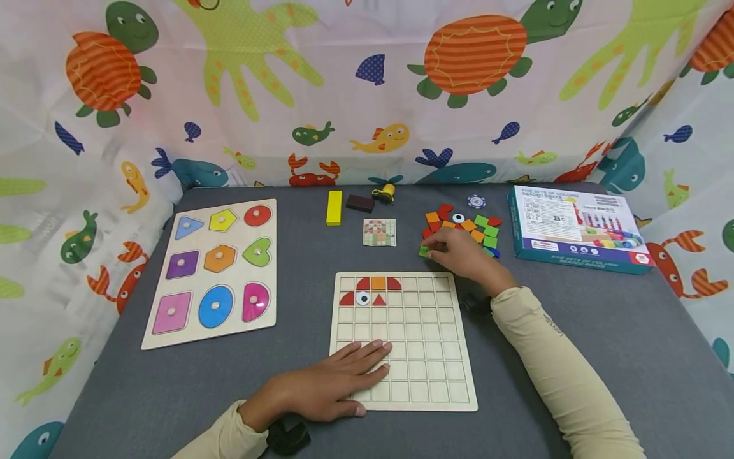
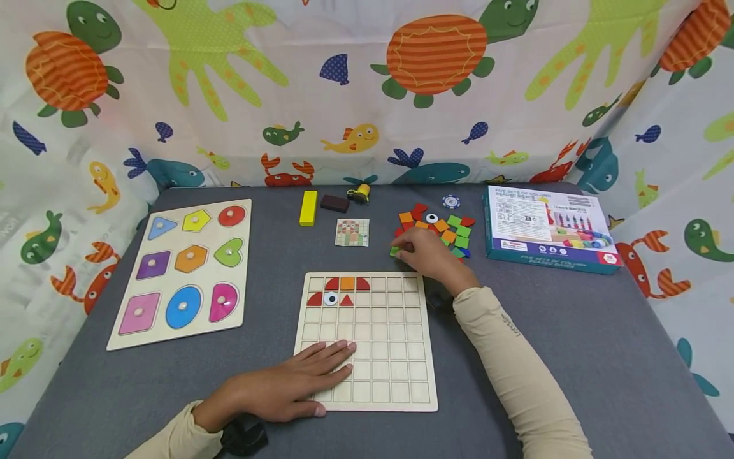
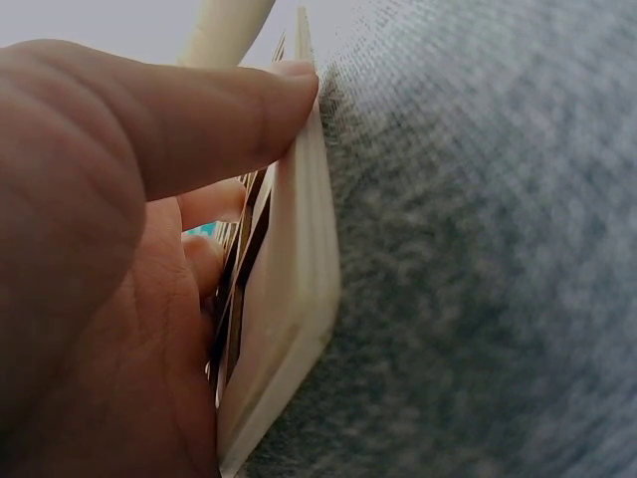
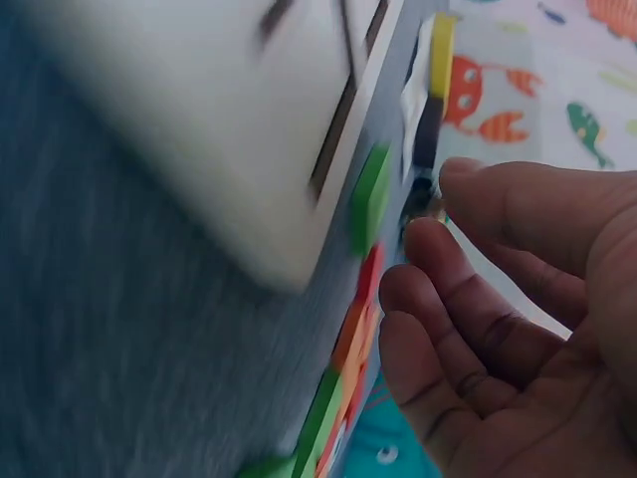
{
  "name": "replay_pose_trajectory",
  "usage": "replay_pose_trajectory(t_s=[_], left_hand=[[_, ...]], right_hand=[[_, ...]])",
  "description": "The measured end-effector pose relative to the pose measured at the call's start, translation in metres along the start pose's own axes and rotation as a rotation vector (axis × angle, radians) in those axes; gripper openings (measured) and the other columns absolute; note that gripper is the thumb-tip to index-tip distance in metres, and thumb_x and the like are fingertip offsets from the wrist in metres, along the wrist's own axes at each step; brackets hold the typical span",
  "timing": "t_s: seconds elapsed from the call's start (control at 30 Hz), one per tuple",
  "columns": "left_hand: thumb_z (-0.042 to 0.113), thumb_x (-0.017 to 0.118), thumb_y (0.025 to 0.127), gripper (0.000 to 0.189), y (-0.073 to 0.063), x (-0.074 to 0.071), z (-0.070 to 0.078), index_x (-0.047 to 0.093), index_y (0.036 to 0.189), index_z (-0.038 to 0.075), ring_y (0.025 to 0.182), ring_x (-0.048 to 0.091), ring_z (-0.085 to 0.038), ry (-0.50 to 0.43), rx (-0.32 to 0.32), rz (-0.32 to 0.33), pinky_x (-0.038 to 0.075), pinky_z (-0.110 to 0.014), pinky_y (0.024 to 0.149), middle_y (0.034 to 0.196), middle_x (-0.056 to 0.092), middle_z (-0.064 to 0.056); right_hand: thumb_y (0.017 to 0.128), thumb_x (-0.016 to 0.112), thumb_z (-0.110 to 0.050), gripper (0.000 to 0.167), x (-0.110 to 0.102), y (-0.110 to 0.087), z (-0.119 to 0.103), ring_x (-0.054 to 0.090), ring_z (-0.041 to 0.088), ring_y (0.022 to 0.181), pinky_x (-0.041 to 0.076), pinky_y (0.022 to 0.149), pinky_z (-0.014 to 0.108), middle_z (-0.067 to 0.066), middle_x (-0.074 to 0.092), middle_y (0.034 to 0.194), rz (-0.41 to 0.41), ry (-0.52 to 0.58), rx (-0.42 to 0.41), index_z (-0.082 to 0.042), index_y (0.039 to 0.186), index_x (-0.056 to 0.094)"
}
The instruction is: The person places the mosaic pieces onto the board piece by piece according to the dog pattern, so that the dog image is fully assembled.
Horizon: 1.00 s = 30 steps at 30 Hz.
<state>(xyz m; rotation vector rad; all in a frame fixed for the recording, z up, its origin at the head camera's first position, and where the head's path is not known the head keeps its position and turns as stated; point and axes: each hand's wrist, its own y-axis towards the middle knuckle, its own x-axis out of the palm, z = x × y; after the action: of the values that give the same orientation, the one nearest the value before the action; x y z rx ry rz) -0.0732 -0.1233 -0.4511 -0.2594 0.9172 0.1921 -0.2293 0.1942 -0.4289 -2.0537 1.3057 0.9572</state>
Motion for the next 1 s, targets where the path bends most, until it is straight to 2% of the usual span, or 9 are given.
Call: replay_pose_trajectory(t_s=[0.17,0.33,0.5,0.63,0.8,1.0], left_hand=[[0.03,0.053,0.101,0.068,0.0,0.0,0.0,0.019,0.155,0.005,0.148,-0.004,-0.025,-0.003,0.009,0.001,0.005,-0.045,0.116,0.162,-0.002,-0.012],[0.03,0.054,0.101,0.069,-0.001,0.0,0.0,0.019,0.155,0.005,0.148,-0.004,-0.025,-0.02,-0.002,-0.008,0.004,-0.045,0.116,0.162,-0.003,-0.011],[0.029,0.054,0.101,0.069,-0.001,-0.001,0.0,0.019,0.155,0.006,0.148,-0.005,-0.024,-0.029,-0.01,-0.012,0.003,-0.044,0.117,0.163,-0.003,-0.01],[0.03,0.054,0.101,0.069,-0.001,-0.002,0.001,0.02,0.155,0.005,0.148,-0.004,-0.025,-0.013,-0.005,-0.006,0.004,-0.045,0.117,0.163,-0.002,-0.011],[0.029,0.054,0.101,0.068,-0.001,-0.002,0.002,0.021,0.154,0.004,0.148,-0.002,-0.026,0.001,0.001,-0.001,0.006,-0.046,0.116,0.162,-0.001,-0.012],[0.029,0.054,0.101,0.068,-0.001,-0.001,0.001,0.019,0.155,0.004,0.148,-0.003,-0.026,-0.004,0.001,-0.005,0.004,-0.044,0.117,0.162,-0.002,-0.012]], right_hand=[[0.091,0.066,-0.005,0.025,-0.007,0.0,0.013,0.059,0.029,0.098,0.048,0.087,0.048,0.014,0.067,0.109,-0.003,-0.064,0.045,0.0,0.115,0.07],[0.09,0.067,-0.005,0.027,-0.009,-0.001,0.02,0.056,0.029,0.094,0.048,0.083,0.046,0.015,0.066,0.108,-0.009,-0.087,0.042,0.0,0.117,0.069],[0.09,0.068,-0.004,0.025,-0.011,0.003,0.026,0.056,0.028,0.086,0.048,0.077,0.043,0.015,0.067,0.102,0.023,-0.068,0.033,0.001,0.115,0.07],[0.091,0.066,-0.002,0.024,-0.013,0.007,0.026,0.06,0.03,0.09,0.05,0.081,0.046,0.017,0.068,0.103,0.039,-0.043,0.035,0.004,0.114,0.069],[0.093,0.063,-0.003,0.025,-0.013,0.016,0.021,0.06,0.031,0.099,0.049,0.088,0.047,0.017,0.067,0.108,0.035,-0.019,0.059,0.002,0.118,0.068],[0.096,0.061,-0.005,0.023,-0.009,0.027,0.016,0.059,0.028,0.092,0.05,0.08,0.044,0.014,0.066,0.103,0.025,-0.029,0.068,-0.002,0.116,0.069]])
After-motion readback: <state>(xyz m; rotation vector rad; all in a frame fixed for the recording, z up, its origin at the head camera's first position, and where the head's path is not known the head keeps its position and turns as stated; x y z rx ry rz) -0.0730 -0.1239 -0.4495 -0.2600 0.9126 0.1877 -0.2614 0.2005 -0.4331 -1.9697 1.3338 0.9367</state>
